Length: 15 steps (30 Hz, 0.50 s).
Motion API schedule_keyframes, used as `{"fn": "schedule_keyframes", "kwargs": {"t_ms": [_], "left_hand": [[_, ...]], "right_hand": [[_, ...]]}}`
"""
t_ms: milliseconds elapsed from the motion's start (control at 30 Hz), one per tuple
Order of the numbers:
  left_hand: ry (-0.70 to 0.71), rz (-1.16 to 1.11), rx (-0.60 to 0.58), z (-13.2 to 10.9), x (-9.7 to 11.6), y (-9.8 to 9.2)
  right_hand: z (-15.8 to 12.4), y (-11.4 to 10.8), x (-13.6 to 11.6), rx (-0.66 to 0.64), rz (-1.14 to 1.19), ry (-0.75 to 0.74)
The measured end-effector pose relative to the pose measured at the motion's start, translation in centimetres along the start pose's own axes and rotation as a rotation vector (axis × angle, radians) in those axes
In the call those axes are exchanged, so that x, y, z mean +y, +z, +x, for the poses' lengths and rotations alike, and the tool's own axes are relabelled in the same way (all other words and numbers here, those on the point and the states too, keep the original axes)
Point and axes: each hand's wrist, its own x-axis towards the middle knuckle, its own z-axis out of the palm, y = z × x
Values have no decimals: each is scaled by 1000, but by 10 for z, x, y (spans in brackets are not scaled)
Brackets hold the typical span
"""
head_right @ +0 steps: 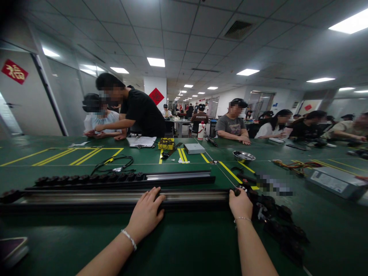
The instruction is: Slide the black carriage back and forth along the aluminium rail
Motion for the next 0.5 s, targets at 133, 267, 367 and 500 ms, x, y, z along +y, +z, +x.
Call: {"fn": "schedule_keyframes", "kwargs": {"t_ms": [133,267,367,500], "left_hand": [[-2,8,5,0,0,0],[6,17,6,0,0,0],[6,17,8,0,0,0],[5,10,2,0,0,-1]], "right_hand": [[0,-1,0,2,10,11],[-1,-1,-1,12,20,17],[-1,-2,-1,17,28,25],[-2,-2,-2,22,39,29]]}}
